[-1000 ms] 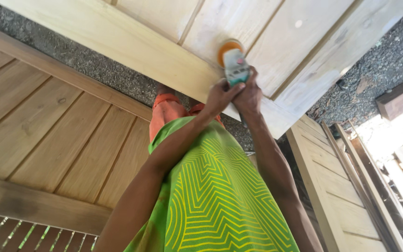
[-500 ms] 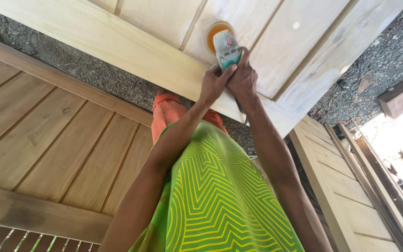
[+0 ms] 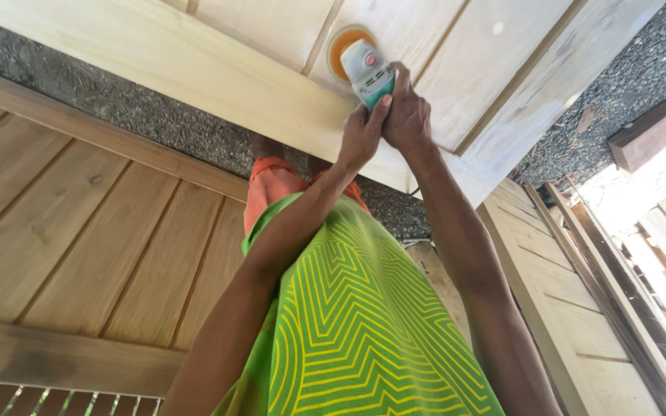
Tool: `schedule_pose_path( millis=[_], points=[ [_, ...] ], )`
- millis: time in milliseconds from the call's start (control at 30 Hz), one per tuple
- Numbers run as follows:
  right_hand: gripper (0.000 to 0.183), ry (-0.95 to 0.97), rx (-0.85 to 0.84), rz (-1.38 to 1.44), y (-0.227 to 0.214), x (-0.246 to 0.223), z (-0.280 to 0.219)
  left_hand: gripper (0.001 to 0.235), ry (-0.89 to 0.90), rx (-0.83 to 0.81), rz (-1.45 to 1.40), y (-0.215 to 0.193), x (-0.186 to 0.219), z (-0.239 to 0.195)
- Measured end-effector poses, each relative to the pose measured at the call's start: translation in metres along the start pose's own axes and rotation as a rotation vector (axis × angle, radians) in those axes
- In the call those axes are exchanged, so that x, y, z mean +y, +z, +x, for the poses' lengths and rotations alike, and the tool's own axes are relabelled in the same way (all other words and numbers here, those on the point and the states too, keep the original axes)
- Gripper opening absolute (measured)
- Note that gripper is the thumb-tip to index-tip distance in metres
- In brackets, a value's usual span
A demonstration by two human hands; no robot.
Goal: The person uses an electric orbital sander to smooth the surface of a large wooden door or panel. The person moves the sander systematically across the wood, occasionally using their left hand to steady the panel or wipe away dust.
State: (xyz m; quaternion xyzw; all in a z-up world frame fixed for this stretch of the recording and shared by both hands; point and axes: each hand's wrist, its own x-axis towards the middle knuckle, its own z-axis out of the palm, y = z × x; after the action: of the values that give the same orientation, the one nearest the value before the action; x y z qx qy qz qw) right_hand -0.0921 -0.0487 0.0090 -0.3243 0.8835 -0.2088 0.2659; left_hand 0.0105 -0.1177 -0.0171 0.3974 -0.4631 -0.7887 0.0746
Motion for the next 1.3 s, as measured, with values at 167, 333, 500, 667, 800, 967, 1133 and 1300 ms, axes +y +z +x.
schedule_pose_path(
  millis=[167, 333, 500, 667, 800, 967, 1133, 1300],
  points=[
    [0.062, 0.009, 0.083, 0.060, -0.008, 0.009, 0.021, 0.072, -0.089, -0.019, 0.225, 0.010, 0.017, 0.031],
    [0.058, -0.006, 0.087, 0.033, -0.011, 0.004, 0.017, 0.073, -0.082, -0.025, 0.222, 0.011, 0.014, 0.027],
    [0.056, 0.026, -0.068, -0.047, 0.001, -0.003, 0.002, 0.076, -0.051, 0.019, 0.040, 0.003, -0.004, -0.006],
    [0.053, 0.054, -0.002, 0.043, -0.008, 0.001, 0.004, 0.073, -0.149, -0.005, 0.202, 0.011, -0.001, 0.009],
    [0.065, 0.047, 0.044, 0.058, -0.017, 0.007, 0.008, 0.072, -0.142, -0.058, 0.262, 0.020, 0.007, 0.020],
    [0.069, 0.041, -0.002, -0.033, 0.010, 0.009, -0.012, 0.073, -0.060, 0.021, 0.163, 0.004, -0.001, -0.011],
    [0.069, 0.165, -0.045, 0.009, 0.004, 0.023, -0.031, 0.073, -0.171, -0.035, 0.238, 0.015, -0.005, -0.021],
    [0.069, 0.181, 0.045, 0.043, -0.002, 0.034, -0.033, 0.073, -0.149, -0.097, 0.353, 0.024, -0.005, -0.012]
  ],
)
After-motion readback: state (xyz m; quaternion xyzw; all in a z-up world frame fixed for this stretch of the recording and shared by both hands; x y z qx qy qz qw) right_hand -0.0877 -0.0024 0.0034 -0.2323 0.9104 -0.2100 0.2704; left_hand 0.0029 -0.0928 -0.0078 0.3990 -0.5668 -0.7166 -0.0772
